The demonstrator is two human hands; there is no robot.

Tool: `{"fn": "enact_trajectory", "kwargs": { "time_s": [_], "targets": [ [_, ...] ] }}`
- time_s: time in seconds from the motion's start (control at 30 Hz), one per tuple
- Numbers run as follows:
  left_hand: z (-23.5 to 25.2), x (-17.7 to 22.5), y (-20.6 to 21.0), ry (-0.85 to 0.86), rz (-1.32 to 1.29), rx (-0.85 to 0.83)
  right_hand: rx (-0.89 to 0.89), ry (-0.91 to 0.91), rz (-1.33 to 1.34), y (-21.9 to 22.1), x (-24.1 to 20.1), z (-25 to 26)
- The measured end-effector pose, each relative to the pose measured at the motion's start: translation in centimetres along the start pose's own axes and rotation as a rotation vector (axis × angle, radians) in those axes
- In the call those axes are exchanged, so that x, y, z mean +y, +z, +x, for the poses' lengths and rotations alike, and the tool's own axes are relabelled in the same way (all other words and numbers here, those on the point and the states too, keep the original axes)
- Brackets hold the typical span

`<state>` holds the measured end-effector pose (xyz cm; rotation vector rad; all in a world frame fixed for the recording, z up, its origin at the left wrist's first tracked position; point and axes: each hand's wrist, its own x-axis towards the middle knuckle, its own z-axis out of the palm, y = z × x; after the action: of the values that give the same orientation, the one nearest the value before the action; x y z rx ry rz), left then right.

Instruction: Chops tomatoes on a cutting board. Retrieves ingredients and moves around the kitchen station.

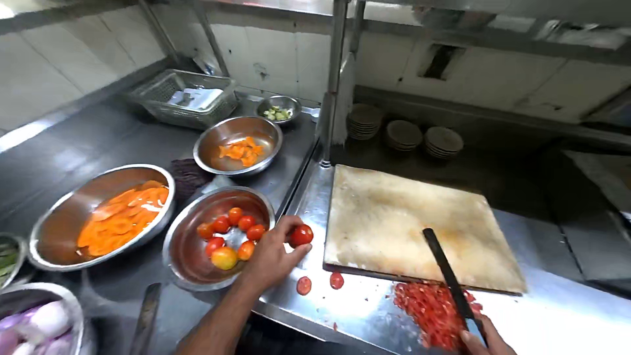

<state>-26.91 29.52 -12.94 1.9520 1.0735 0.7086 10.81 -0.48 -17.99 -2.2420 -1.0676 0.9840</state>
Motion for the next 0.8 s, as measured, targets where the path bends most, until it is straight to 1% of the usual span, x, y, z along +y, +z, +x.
{"fn": "enact_trajectory", "kwargs": {
  "time_s": [0.07,0.13,0.23,0.33,0.4,0.5,0.57,0.63,0.8],
  "targets": [
    [0.5,1.5,3.8,0.08,-0.014,-0.083,0.043,-0.061,-0.019,-0.2,-1.0,-0.7],
    [1.3,2.3,7.4,0.154,0.014,-0.127,0.068,-0.108,-0.069,-0.1,-1.7,-1.3],
    [2.6,2.6,11.7,0.24,0.102,-0.148,-0.003,-0.047,-0.182,-0.2,-2.2,-1.5],
    [3.4,1.8,14.3,0.35,0.211,-0.109,0.016,-0.079,-0.152,-0.2,-3.5,-1.5],
    [3.4,1.2,14.9,0.394,0.26,-0.068,-0.026,-0.105,-0.138,0.0,-5.2,-1.1],
    [3.2,1.0,14.8,0.414,0.281,-0.047,-0.181,-0.075,-0.161,1.1,-8.0,0.2],
    [3.2,0.7,14.8,0.424,0.262,-0.04,-0.257,-0.069,-0.178,2.0,-9.0,1.2],
    [3.2,0.5,14.9,0.433,0.239,-0.018,-0.281,-0.074,-0.189,2.6,-9.5,1.6],
    [3.2,0.3,15.2,0.429,0.242,0.023,-0.318,-0.093,-0.208,2.4,-10.4,1.5]
  ]
}}
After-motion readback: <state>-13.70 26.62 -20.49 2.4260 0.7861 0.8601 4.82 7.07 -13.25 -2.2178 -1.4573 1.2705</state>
